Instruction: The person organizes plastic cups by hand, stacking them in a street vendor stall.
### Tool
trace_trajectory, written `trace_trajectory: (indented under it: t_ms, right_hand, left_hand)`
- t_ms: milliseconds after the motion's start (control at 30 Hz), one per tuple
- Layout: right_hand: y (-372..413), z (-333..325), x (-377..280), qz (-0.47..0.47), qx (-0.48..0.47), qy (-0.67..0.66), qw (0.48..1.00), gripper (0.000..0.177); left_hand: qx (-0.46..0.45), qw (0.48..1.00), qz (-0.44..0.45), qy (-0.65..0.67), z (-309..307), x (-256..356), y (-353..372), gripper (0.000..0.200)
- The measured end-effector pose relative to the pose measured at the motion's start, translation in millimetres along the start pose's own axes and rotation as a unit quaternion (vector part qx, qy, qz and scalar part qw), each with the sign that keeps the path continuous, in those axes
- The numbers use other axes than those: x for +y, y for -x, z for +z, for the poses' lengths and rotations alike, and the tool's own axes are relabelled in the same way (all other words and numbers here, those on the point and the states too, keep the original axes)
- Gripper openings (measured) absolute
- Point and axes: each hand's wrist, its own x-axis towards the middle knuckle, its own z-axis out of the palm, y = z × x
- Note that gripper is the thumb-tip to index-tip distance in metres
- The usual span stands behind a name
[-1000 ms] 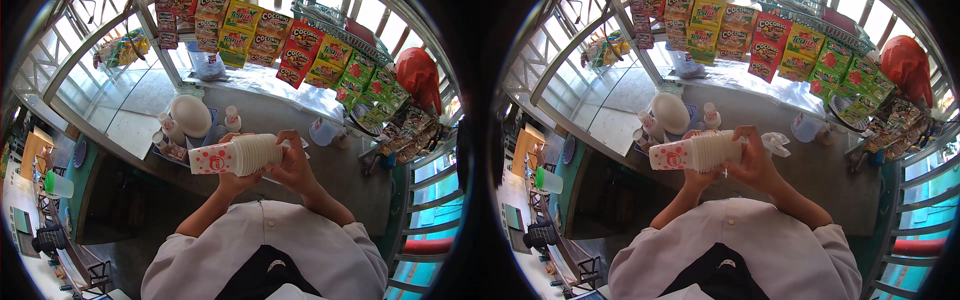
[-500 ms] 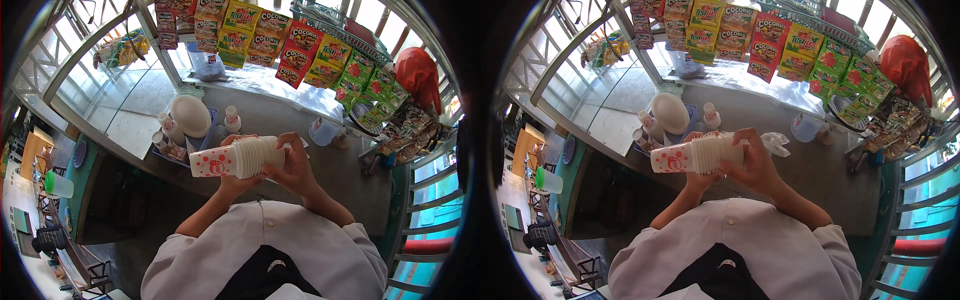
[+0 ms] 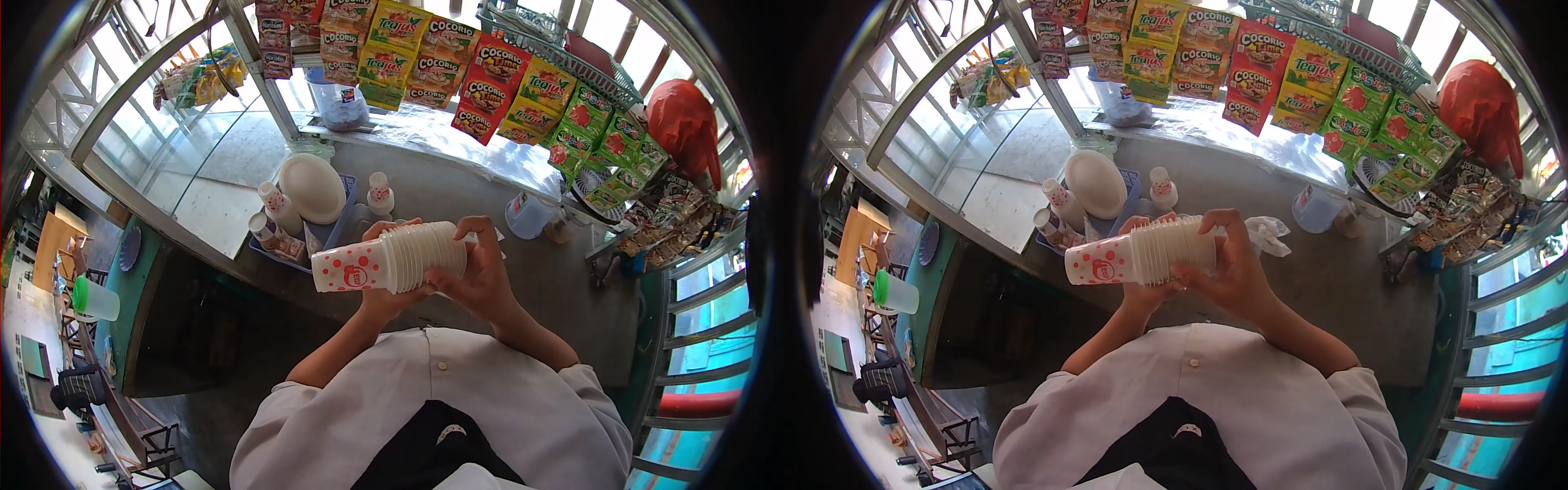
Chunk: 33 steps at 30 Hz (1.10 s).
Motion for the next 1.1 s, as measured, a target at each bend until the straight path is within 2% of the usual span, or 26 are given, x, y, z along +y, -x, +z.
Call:
trace_trajectory:
  t_ms: [167, 233, 367, 433, 500, 567, 633, 667, 700, 733, 767, 800, 900, 967, 1100]
  right_hand:
    - [-1, -3, 9, -0.028, 0.010, 0.000, 1.000, 0.051]
    - [-1, -8, 12, -0.008, 0.072, 0.014, 0.997, 0.048]
    - [-2, -19, 33, -0.015, 0.098, -0.005, 0.995, 0.045]
    - [-3, -23, 44, 0.065, 0.169, -0.118, 0.976, 0.046]
    - [-1, -24, 57, 0.082, 0.150, -0.143, 0.975, 0.049]
    - [3, -22, 63, 0.101, 0.131, -0.169, 0.972, 0.051]
    - [6, -11, 60, 0.203, 0.118, -0.178, 0.956, 0.057]
    - [6, -8, 54, 0.247, 0.117, -0.117, 0.955, 0.066]
    - [9, -7, 59, 0.247, 0.116, -0.116, 0.955, 0.066]
    - [13, -8, 69, 0.187, 0.059, 0.057, 0.979, 0.072]
    - [14, -8, 75, 0.121, 0.000, 0.226, 0.966, 0.079]
    - [12, -9, 76, 0.123, -0.001, 0.226, 0.966, 0.079]
    - [4, -15, 84, 0.089, -0.021, 0.297, 0.950, 0.084]
    - [-3, -27, 99, -0.012, -0.031, 0.361, 0.932, 0.079]
    - [-12, -21, 98, 0.007, -0.015, 0.340, 0.940, 0.071]
  left_hand:
    - [0.013, 0.999, 0.038, -0.017, -5, -6, 0, 0.099]
    - [0.024, 0.999, 0.042, -0.026, -6, 1, -3, 0.098]
    - [0.058, 0.998, 0.020, -0.029, -10, 10, -3, 0.098]
    - [0.071, 0.996, 0.025, -0.041, -15, 6, -3, 0.100]
    - [0.025, 0.996, 0.051, -0.072, -19, 3, -4, 0.096]
    - [0.021, 0.995, 0.033, -0.096, -17, 0, 0, 0.090]
    - [0.017, 0.993, 0.012, -0.119, -19, -4, 3, 0.084]
    - [0.025, 0.984, 0.003, -0.176, -21, -7, 4, 0.079]
    - [0.033, 0.972, -0.006, -0.232, -22, -7, 2, 0.075]
    - [0.035, 0.972, -0.006, -0.232, -22, -7, 2, 0.075]
    - [0.041, 0.978, -0.044, -0.199, -21, -6, 3, 0.072]
    - [0.046, 0.982, -0.081, -0.165, -20, -6, 4, 0.068]
    - [0.043, 0.979, -0.097, -0.172, -22, -10, 7, 0.068]
    - [0.034, 0.977, -0.082, -0.192, -26, -20, 10, 0.070]
    - [0.050, 0.976, -0.076, -0.197, -35, -27, 7, 0.074]
